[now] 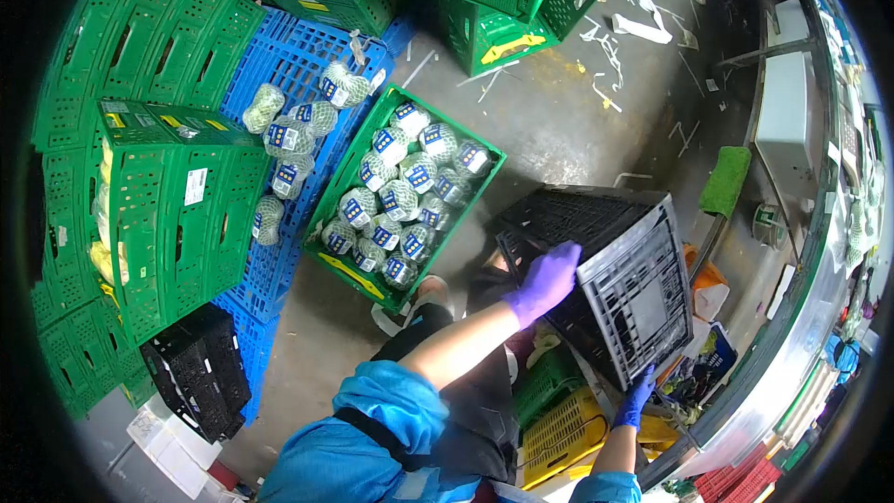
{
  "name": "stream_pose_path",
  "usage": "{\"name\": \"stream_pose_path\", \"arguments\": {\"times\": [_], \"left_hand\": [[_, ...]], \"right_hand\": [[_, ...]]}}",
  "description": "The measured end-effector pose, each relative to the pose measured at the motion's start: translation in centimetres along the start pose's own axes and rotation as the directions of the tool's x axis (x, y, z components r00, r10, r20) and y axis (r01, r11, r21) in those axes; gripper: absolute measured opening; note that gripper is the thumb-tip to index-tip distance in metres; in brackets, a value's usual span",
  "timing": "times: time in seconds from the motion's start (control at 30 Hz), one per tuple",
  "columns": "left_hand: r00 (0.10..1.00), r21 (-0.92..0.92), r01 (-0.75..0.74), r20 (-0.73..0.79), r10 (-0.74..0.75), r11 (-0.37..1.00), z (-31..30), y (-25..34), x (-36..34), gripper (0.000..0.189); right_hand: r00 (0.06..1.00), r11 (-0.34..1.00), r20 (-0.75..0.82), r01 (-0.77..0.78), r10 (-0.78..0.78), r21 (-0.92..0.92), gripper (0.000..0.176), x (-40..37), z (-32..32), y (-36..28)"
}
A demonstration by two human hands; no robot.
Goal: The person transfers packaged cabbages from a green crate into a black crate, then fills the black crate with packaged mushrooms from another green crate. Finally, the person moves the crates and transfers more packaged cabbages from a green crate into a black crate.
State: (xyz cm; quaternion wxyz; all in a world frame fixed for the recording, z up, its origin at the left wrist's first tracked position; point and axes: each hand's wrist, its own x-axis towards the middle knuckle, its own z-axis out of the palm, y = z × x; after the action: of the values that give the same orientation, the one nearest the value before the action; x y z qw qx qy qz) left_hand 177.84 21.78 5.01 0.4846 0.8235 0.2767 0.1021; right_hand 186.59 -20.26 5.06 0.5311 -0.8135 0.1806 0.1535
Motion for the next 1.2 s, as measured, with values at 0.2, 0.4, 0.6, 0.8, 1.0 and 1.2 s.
{"name": "stream_pose_path", "arguments": {"times": [0.2, 0.4, 0.6, 0.8, 1.0, 1.2], "left_hand": [[0.993, 0.019, 0.076, -0.087, -0.074, 0.997, -2.3, -3.5, -4.9, 0.031], [0.995, 0.03, 0.088, -0.04, -0.087, 0.996, -4.2, -3.3, -4.2, 0.03], [0.989, 0.073, 0.081, -0.128, -0.071, 0.994, -3.6, -2.9, -2.4, 0.013], [0.985, 0.04, 0.071, -0.161, -0.064, 0.997, -3.4, -3.5, -3.7, 0.011], [0.984, 0.035, 0.089, -0.159, -0.082, 0.995, -3.4, -3.4, -3.7, 0.011], [0.981, 0.048, 0.126, -0.154, -0.117, 0.991, -3.1, -3.9, -3.8, 0.011]], "right_hand": [[0.978, 0.976, 0.143, -0.17, 0.151, 0.136, 0.052, -7.7, 2.5, 3.2], [0.955, 0.957, 0.239, -0.221, 0.174, 0.187, 0.054, -8.4, 4.0, 3.1], [0.896, 0.938, 0.384, -0.303, 0.221, 0.167, 0.059, -8.1, 4.9, 2.5], [0.84, 0.926, 0.484, -0.35, 0.244, 0.141, 0.063, -10.6, 6.0, -0.6], [0.882, 0.935, 0.43, -0.299, 0.194, 0.191, 0.064, -8.6, 4.8, 1.8], [0.858, 0.927, 0.449, -0.346, 0.25, 0.146, 0.061, -10.2, 5.2, 1.0]]}}
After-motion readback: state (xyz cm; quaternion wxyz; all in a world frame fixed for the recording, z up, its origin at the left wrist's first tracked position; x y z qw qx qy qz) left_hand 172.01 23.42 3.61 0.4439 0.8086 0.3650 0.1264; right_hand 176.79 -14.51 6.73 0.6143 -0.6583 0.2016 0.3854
